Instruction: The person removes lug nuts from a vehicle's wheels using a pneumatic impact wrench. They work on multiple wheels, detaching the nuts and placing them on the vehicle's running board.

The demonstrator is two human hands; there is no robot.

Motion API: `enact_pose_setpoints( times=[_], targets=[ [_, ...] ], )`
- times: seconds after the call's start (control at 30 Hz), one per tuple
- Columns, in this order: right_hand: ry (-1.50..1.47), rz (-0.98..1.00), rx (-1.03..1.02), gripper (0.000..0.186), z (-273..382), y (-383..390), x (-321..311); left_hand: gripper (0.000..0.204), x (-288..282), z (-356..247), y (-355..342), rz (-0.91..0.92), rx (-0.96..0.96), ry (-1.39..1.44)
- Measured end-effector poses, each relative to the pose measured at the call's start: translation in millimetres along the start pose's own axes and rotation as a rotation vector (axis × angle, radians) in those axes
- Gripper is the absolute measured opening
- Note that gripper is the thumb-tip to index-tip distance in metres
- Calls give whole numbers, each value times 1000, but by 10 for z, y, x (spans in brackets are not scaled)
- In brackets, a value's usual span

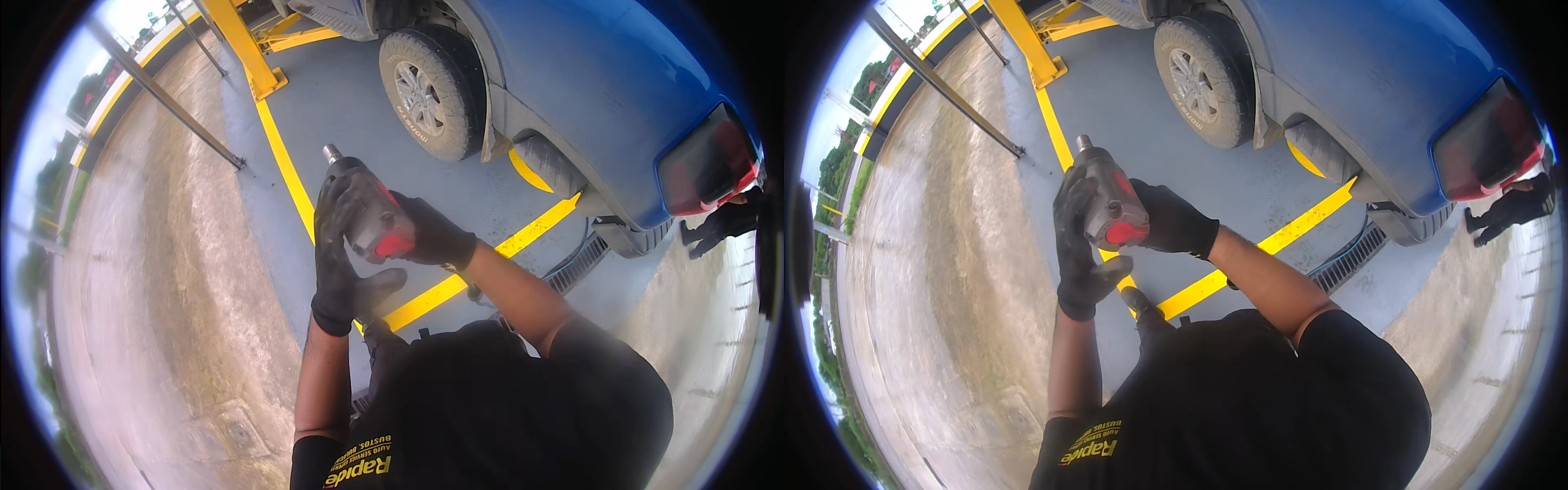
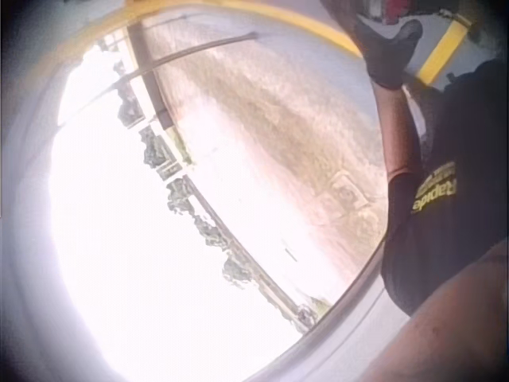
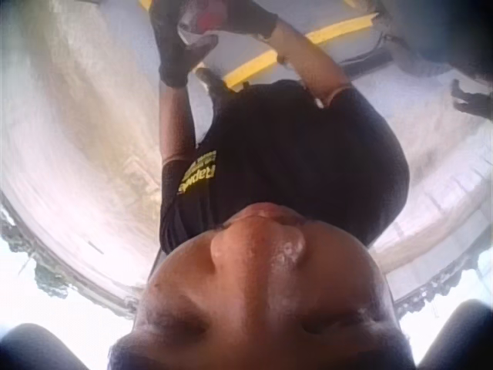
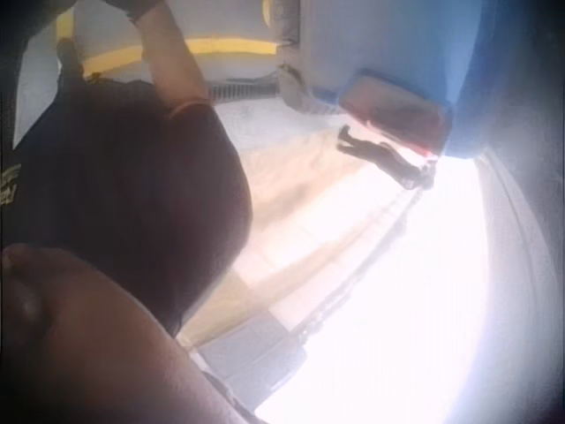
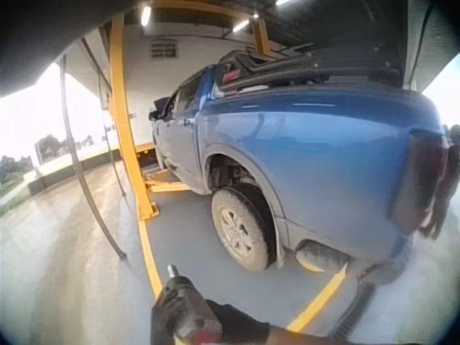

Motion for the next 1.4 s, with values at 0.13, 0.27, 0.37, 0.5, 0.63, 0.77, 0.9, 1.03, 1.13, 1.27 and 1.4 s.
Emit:
enact_pose_setpoints(
  times=[0.13, 0.27, 0.37, 0.5, 0.63, 0.77, 0.9, 1.03, 1.13, 1.27, 1.4],
  targets=[
    [217, 21, 46, 55, -276, -468, 167, 63, 0, 1776, 189, -285, -995, 1200],
    [572, -214, -38, 35, -724, -939, 531, 51, 86, 3012, 262, -130, -1242, 1048],
    [585, -382, -3, 23, -1120, -1353, 441, 38, 500, 3516, -97, 26, -1459, 1308],
    [720, -427, 209, 37, -1630, -1611, 345, 34, 1009, 3979, -429, 354, -1318, 1104],
    [778, -520, 360, 23, -2628, -2089, 238, 34, 1447, 4982, -484, 424, -1589, 1066],
    [809, -521, 550, 29, -3365, -2398, 366, 31, 1792, 5782, -606, 546, -1797, 998],
    [790, -573, 720, 35, -3937, -2671, 314, 31, 2208, 6446, -636, 721, -1855, 888],
    [895, -765, 825, 41, -4406, -2987, 44, 31, 2732, 7100, -664, 828, -1855, 875],
    [913, -828, 980, 43, -5000, -3029, 8, 30, 3254, 7471, -673, 990, -1923, 730],
    [879, -966, 1113, 44, -5801, -3054, 35, 32, 4059, 8026, -481, 1230, -1749, 923],
    [908, -1154, 1063, 47, -6405, -3007, -33, 35, 4773, 8479, -6, 1396, -1609, 1014]
  ],
)
Point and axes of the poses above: each hand's wrist, its own y-axis away from the middle knuckle, its own x-axis out of the palm, z = x × y, the point moved 8 cm from there along -y, towards the middle knuckle, and after that the axes turned 8 degrees about -z, right-handed, at the moved point
